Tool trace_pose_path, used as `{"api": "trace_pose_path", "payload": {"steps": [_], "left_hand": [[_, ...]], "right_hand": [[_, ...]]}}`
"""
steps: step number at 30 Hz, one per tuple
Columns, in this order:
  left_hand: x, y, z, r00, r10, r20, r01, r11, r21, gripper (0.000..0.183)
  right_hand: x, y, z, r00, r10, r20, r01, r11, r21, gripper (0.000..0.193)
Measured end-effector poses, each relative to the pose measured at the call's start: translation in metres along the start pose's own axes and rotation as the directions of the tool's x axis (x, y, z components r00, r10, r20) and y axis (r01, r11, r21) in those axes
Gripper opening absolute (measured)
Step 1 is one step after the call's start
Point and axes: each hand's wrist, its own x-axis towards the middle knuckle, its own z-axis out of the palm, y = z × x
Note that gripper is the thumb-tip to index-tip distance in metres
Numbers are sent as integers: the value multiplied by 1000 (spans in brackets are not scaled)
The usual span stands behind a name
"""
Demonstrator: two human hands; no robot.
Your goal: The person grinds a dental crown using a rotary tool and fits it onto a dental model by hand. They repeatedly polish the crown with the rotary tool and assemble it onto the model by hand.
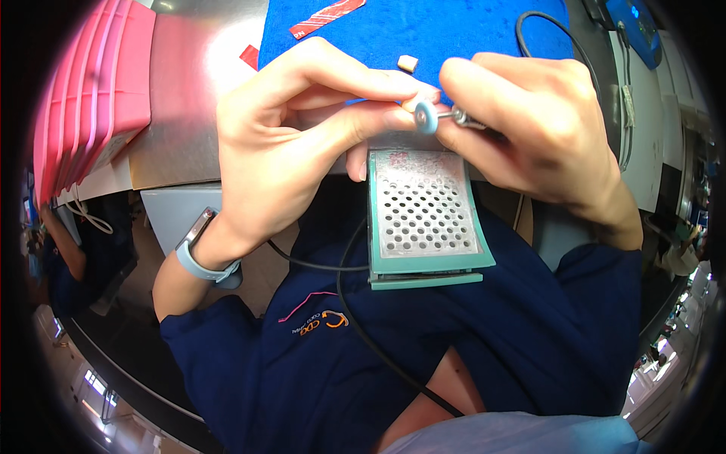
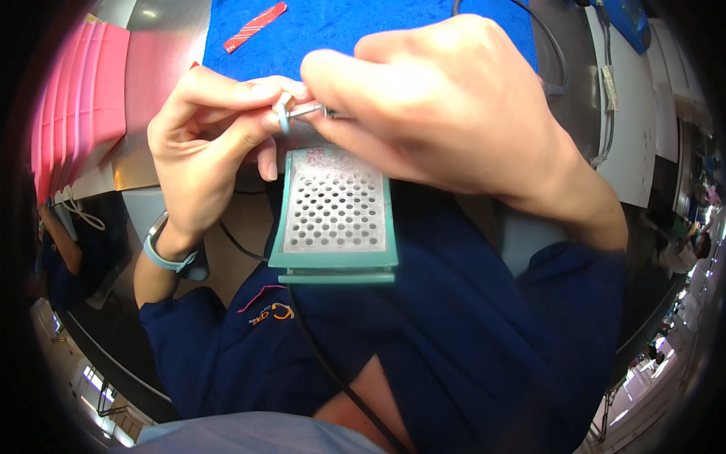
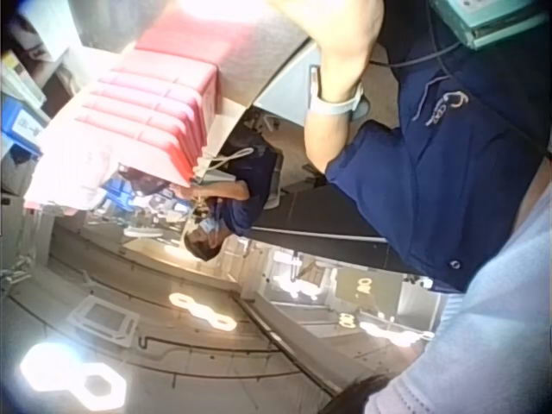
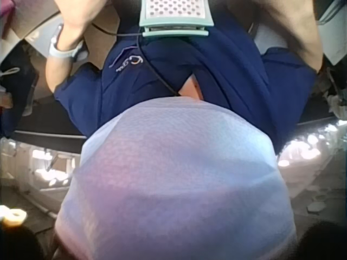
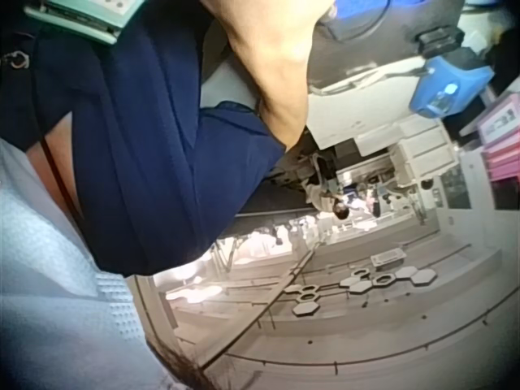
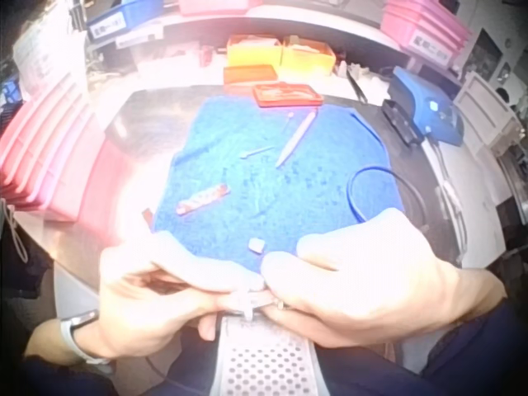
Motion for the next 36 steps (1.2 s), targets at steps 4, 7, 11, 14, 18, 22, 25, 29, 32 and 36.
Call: {"api": "trace_pose_path", "payload": {"steps": [4,7,11,14,18,22,25,29,32,36], "left_hand": [[-1,-2,-1,1000,-2,-29,3,1000,8,16],[0,1,1,999,-15,-28,16,1000,22,16],[0,-2,0,1000,-12,-20,12,1000,12,16],[-1,-2,1,999,-26,-44,25,999,-24,17],[-1,-2,0,1000,-7,-21,7,1000,-16,17],[1,-1,2,999,-12,-30,12,1000,10,17],[1,1,4,998,-25,-53,23,999,-30,16],[1,-1,3,999,-23,-34,22,999,-36,15],[1,-1,2,1000,-5,-21,4,1000,-9,15],[1,-2,1,1000,-12,-25,11,999,-39,15]], "right_hand": [[3,4,-7,994,31,103,-25,998,-56,22],[4,10,-4,999,34,39,-33,999,-3,25],[5,10,-5,1000,17,19,-17,1000,-14,26],[3,6,-3,999,5,46,-3,999,-41,25],[2,9,-3,999,-10,39,11,1000,-21,24],[1,10,-3,999,-3,53,6,999,-45,24],[0,7,-3,999,-27,39,28,999,-43,24],[0,11,-4,997,-9,74,12,999,-40,26],[-1,8,-2,999,-35,-1,35,999,-4,27],[1,9,-4,998,-10,60,11,1000,-19,28]]}}
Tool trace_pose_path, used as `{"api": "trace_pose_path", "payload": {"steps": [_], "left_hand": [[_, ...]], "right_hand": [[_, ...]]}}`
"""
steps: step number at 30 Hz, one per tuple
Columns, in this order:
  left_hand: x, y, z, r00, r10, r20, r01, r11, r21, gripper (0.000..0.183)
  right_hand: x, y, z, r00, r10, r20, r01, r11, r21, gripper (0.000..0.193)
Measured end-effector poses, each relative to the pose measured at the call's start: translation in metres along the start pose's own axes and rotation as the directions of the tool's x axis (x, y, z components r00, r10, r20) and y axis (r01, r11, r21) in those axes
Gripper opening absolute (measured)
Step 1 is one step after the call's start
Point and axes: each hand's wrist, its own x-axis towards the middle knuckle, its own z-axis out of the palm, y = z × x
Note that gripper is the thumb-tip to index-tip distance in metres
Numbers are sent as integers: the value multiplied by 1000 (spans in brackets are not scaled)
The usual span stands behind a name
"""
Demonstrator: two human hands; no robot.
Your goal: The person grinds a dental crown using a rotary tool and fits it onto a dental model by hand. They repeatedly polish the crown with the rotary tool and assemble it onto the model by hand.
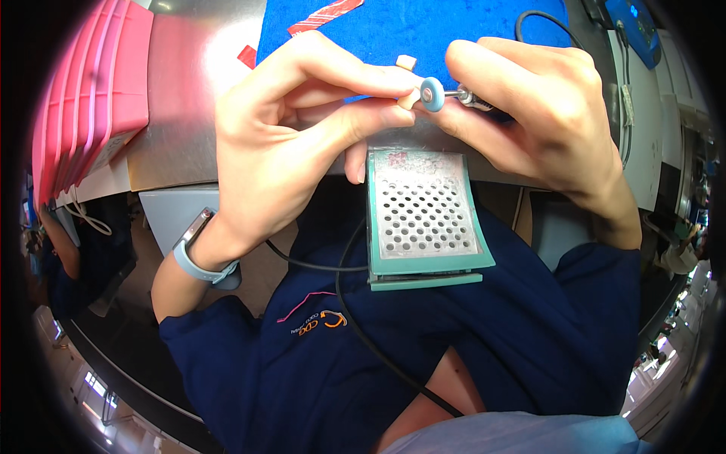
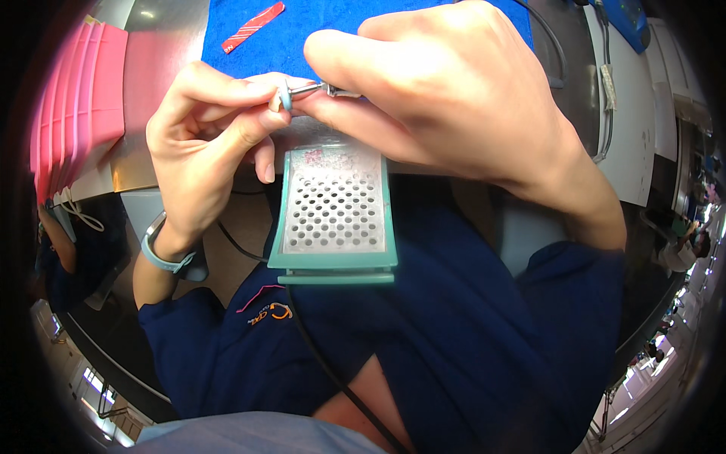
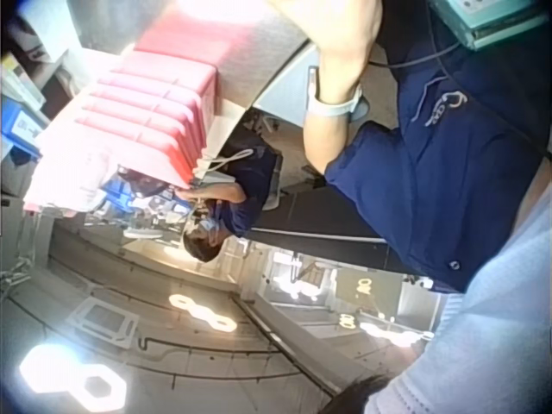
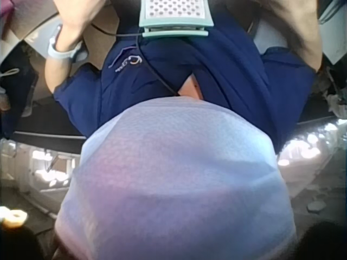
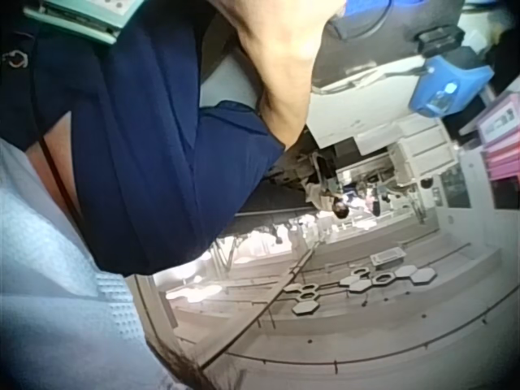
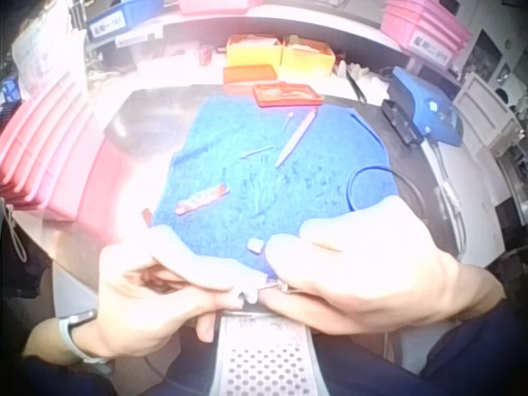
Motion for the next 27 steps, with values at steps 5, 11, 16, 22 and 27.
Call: {"api": "trace_pose_path", "payload": {"steps": [5,11,16,22,27], "left_hand": [[-1,2,0,1000,-18,6,18,1000,10,15],[-1,2,1,1000,-31,7,31,1000,6,15],[1,2,1,1000,-27,10,26,1000,9,14],[-1,1,-2,998,57,-40,-53,995,81,16],[5,9,-4,990,5,-143,19,987,162,28]], "right_hand": [[-1,-3,0,999,13,50,-11,999,-41,28],[-1,-2,-1,1000,1,13,-1,1000,5,27],[-1,-1,1,1000,7,-14,-7,999,40,25],[9,2,-1,978,210,0,-209,977,45,21],[4,38,2,968,253,4,-247,948,-200,22]]}}
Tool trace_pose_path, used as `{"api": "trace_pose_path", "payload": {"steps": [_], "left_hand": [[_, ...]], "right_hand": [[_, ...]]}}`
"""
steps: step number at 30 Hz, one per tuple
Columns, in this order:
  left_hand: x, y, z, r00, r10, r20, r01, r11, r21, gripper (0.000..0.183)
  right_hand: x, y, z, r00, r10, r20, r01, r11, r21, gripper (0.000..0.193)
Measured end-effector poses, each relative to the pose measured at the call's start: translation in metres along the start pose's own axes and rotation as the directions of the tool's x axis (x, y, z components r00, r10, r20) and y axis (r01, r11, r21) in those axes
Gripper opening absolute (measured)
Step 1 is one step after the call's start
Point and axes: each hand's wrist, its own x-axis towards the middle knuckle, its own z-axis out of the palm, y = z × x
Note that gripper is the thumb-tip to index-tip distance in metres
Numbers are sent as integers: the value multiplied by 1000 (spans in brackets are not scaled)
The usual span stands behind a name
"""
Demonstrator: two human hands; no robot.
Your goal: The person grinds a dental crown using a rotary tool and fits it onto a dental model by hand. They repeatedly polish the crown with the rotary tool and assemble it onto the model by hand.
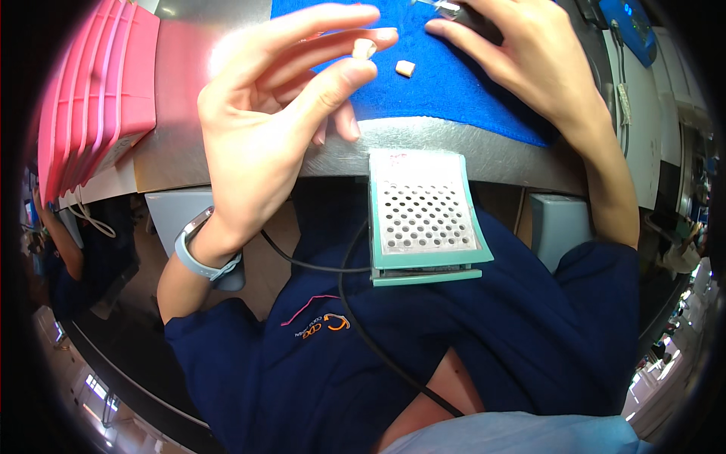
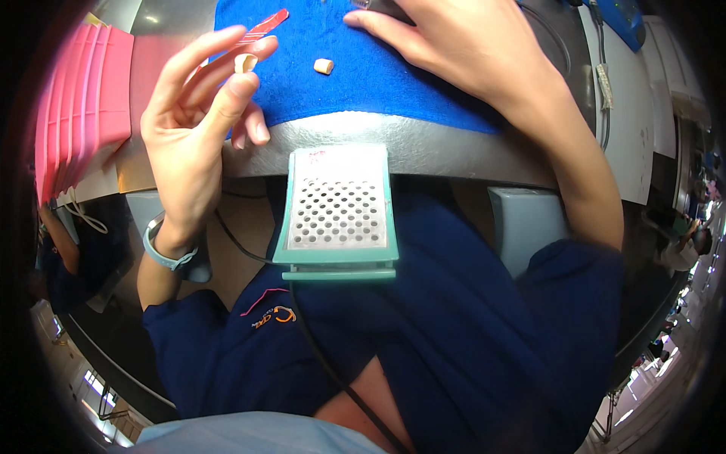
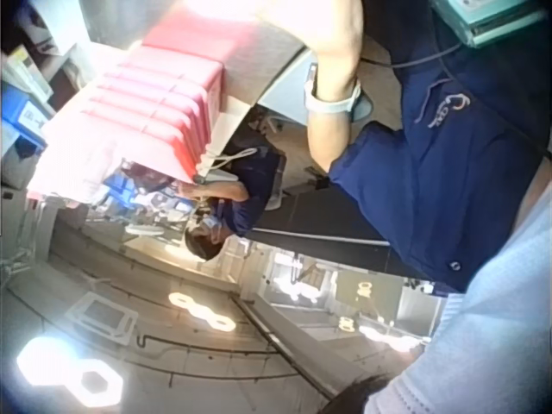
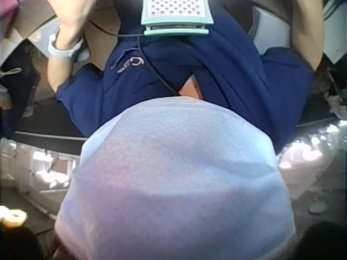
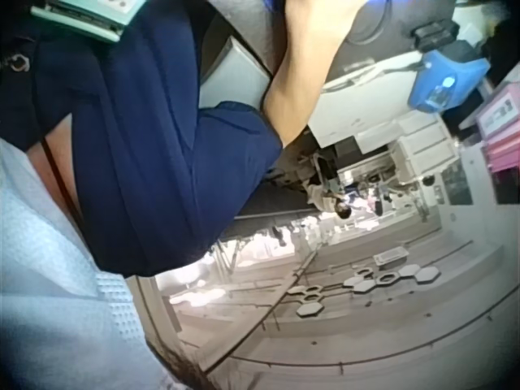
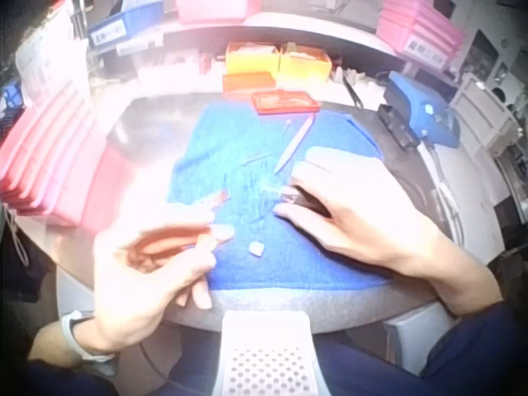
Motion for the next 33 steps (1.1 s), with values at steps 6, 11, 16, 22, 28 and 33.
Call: {"api": "trace_pose_path", "payload": {"steps": [6,11,16,22,28,33], "left_hand": [[3,6,-7,998,-58,31,56,996,70,21],[0,4,-6,999,-20,34,17,997,74,21],[1,8,-2,996,-72,-58,70,997,-27,25],[-4,-3,-2,1000,3,-20,-3,999,37,26],[-3,-7,-3,994,106,30,-108,992,65,21],[0,-7,-8,985,139,99,-141,990,18,24]], "right_hand": [[4,-27,5,933,-253,-255,277,959,61,26],[-5,-32,16,964,-213,-161,250,930,268,23],[-2,-35,1,980,161,118,-186,524,831,19],[-8,-42,10,962,241,131,-200,290,936,13],[-9,-33,15,994,90,61,-85,298,951,21],[-9,-36,18,982,161,94,-120,161,980,26]]}}
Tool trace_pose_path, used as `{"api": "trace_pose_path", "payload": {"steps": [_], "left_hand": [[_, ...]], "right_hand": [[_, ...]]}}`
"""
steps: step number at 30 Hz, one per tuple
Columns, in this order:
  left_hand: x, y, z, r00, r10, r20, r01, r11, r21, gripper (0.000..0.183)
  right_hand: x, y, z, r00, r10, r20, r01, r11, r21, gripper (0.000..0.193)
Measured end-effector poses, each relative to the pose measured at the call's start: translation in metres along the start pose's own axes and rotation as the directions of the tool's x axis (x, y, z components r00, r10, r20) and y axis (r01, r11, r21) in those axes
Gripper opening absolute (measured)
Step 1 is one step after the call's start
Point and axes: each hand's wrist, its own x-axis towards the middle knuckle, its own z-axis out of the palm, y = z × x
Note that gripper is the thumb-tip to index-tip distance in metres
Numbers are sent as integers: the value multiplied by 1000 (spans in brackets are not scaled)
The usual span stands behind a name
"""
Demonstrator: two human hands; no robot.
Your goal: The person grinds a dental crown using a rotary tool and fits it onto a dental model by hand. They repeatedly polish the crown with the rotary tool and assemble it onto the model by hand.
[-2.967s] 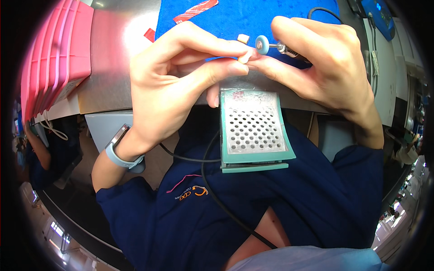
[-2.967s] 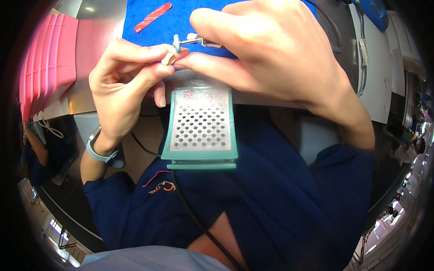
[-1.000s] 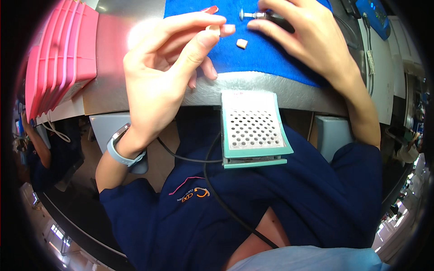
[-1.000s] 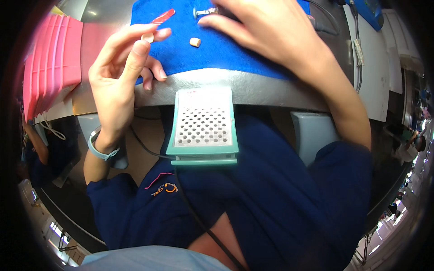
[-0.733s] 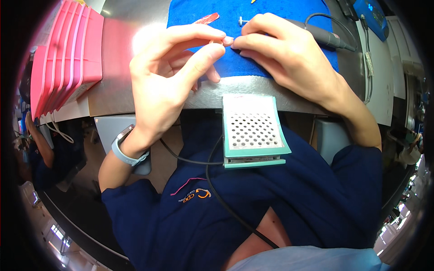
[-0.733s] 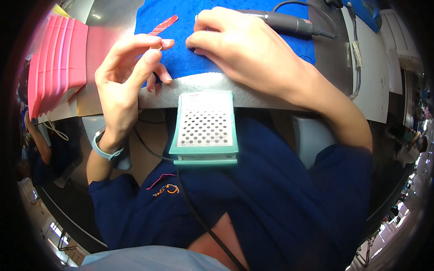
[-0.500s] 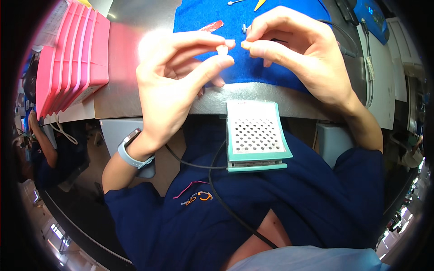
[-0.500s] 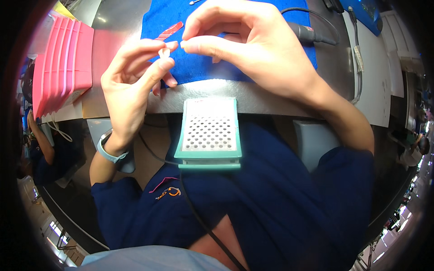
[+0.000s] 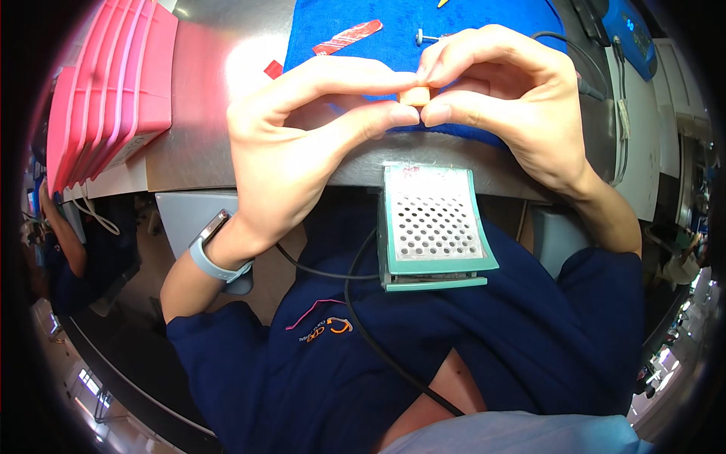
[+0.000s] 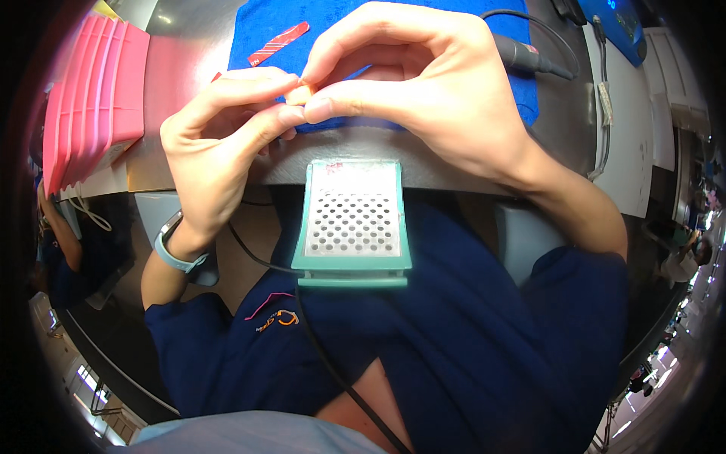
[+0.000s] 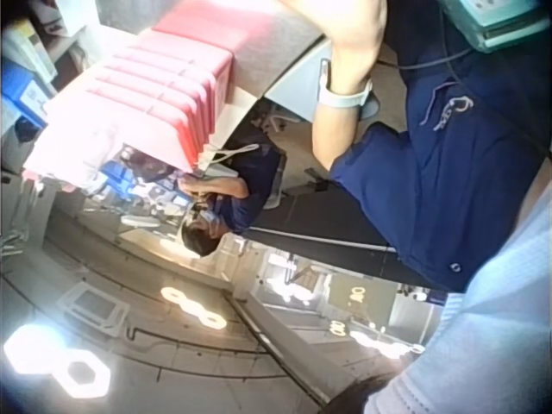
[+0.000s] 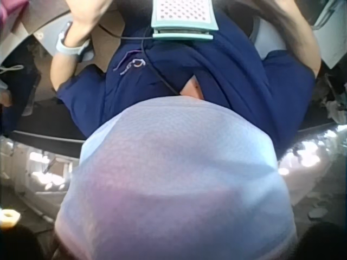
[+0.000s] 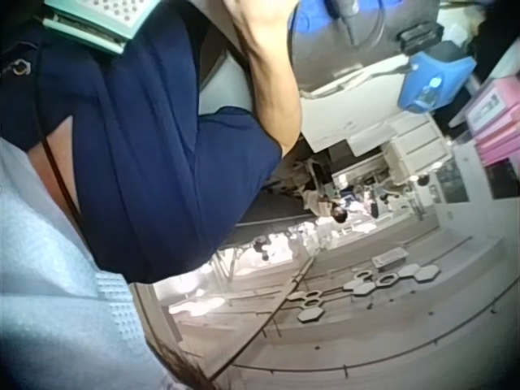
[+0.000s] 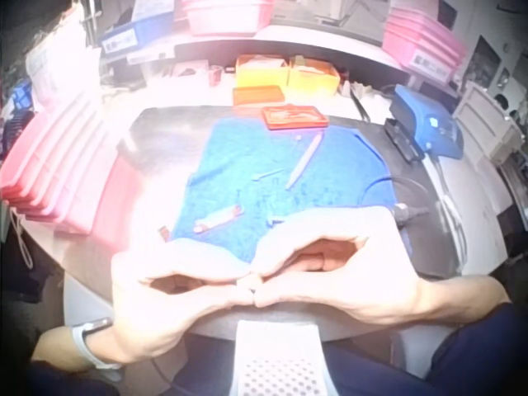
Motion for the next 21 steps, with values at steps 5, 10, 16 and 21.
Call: {"api": "trace_pose_path", "payload": {"steps": [5,10,16,21], "left_hand": [[-1,0,-1,999,53,13,-53,998,27,24],[-3,3,-2,999,-49,17,50,999,-7,24],[-1,-2,-7,991,57,121,-76,984,159,26],[0,-3,-5,981,126,149,-154,970,188,27]], "right_hand": [[-3,0,7,998,-26,-55,26,1000,12,28],[-3,0,2,978,208,1,-207,974,90,28],[-6,-4,3,960,279,15,-280,959,55,29],[-9,1,-1,964,261,44,-265,957,117,28]]}}
